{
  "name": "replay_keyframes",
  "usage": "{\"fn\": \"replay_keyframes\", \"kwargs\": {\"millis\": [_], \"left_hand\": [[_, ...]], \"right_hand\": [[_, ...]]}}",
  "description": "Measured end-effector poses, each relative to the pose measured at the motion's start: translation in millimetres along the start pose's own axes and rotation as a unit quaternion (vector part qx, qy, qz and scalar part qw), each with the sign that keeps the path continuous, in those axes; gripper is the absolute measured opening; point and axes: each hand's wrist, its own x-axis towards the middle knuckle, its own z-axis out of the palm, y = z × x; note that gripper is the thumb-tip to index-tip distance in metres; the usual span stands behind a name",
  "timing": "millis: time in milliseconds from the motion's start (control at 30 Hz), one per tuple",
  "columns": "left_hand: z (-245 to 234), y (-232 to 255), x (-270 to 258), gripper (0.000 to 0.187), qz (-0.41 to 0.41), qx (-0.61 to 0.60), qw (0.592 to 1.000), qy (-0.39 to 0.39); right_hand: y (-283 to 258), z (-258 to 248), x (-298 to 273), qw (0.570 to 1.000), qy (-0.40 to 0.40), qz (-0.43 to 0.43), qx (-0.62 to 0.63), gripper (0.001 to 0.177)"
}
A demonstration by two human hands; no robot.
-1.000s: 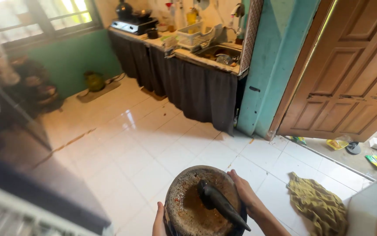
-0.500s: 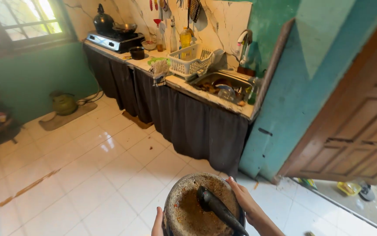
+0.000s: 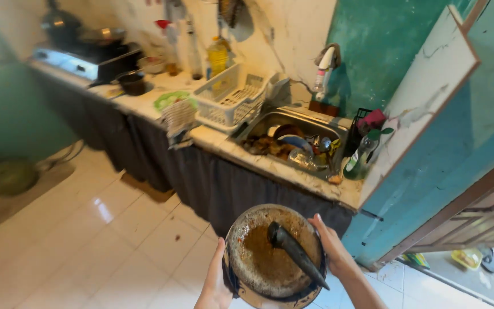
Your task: Tidying various rooms, cleaning surfaces, and organizing objects on a desk and shelf.
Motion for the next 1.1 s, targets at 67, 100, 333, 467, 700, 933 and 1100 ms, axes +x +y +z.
{"fn": "replay_keyframes", "kwargs": {"millis": [67,100,333,467,700,933,1100], "left_hand": [[26.4,35.8,42.9,0.081,-0.050,0.008,0.999,-0.016],[47.2,53.6,60.7,0.081,-0.059,0.014,0.998,-0.019],[108.7,114.9,276.2,0.083,-0.112,0.018,0.992,-0.047],[135.5,131.2,389.3,0.081,-0.120,-0.022,0.987,-0.108],[153.7,156.5,559.2,0.082,-0.156,-0.005,0.978,-0.138],[173.5,188.5,637.2,0.087,-0.215,0.128,0.965,-0.074],[185.5,193.3,669.1,0.086,-0.233,0.143,0.962,-0.022]], "right_hand": [[-27.3,4.1,44.7,0.999,0.012,0.000,0.033,0.075],[-38.9,3.5,69.4,0.999,0.022,0.001,0.038,0.075],[-108.5,-17.5,253.4,0.996,0.064,-0.003,0.064,0.071],[-145.8,-24.6,349.2,0.995,0.069,-0.003,0.073,0.071],[-151.5,-32.6,473.0,0.988,0.143,0.034,0.055,0.070],[-124.8,-18.7,527.8,0.960,0.213,0.081,0.165,0.068],[-114.1,-20.1,553.0,0.944,0.244,0.083,0.207,0.066]]}}
